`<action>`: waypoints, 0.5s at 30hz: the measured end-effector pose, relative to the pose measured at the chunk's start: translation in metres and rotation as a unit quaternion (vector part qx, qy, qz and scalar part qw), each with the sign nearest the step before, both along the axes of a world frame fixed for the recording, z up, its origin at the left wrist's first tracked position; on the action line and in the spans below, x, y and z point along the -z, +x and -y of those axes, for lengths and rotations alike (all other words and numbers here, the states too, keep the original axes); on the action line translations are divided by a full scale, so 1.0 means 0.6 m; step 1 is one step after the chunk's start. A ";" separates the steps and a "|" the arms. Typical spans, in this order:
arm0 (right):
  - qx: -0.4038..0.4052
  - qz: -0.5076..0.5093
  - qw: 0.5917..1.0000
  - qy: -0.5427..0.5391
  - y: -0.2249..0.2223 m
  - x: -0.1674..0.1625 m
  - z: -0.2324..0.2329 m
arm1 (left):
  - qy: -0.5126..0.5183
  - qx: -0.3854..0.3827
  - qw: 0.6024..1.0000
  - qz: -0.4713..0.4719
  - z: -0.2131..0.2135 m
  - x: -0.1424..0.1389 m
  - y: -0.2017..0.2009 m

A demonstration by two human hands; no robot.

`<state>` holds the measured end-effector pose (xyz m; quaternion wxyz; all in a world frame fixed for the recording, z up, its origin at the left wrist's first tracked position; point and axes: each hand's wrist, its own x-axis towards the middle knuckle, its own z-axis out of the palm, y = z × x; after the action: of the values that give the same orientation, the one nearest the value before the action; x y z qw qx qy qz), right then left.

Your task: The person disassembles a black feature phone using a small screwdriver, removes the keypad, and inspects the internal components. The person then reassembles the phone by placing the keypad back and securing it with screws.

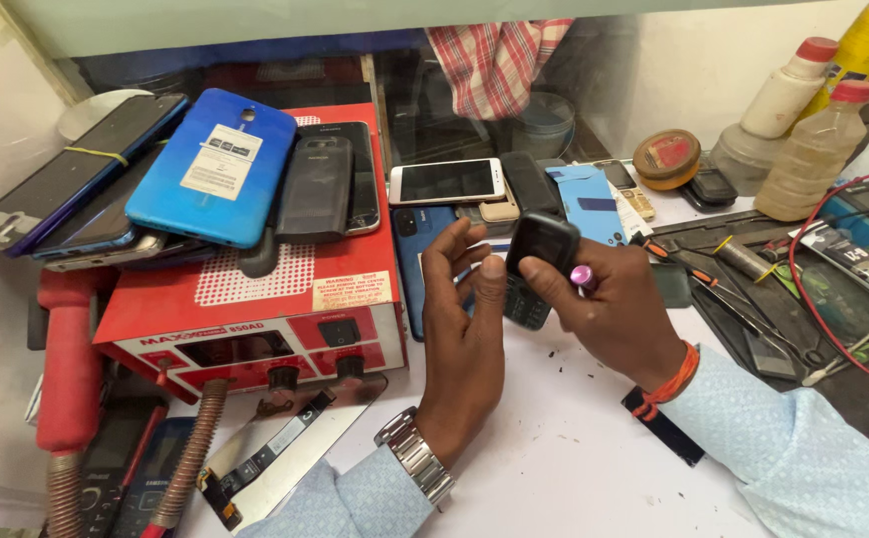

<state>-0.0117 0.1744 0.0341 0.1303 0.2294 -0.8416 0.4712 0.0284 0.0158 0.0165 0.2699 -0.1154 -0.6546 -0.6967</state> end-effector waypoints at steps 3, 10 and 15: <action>-0.032 -0.110 0.990 0.084 -0.003 0.002 0.002 | 0.028 0.092 0.994 0.044 -0.002 -0.003 0.001; -0.148 -0.089 0.981 0.086 -0.002 0.000 -0.008 | 0.051 0.112 0.989 0.078 -0.006 0.006 0.003; -0.172 -0.058 0.982 0.063 0.004 -0.005 -0.002 | 0.127 0.144 0.979 0.062 -0.003 0.006 -0.005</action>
<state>-0.0093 0.1758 0.0373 0.0812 0.4048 -0.8087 0.4189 0.0255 0.0178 0.0128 0.1384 -0.1299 -0.5524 -0.8117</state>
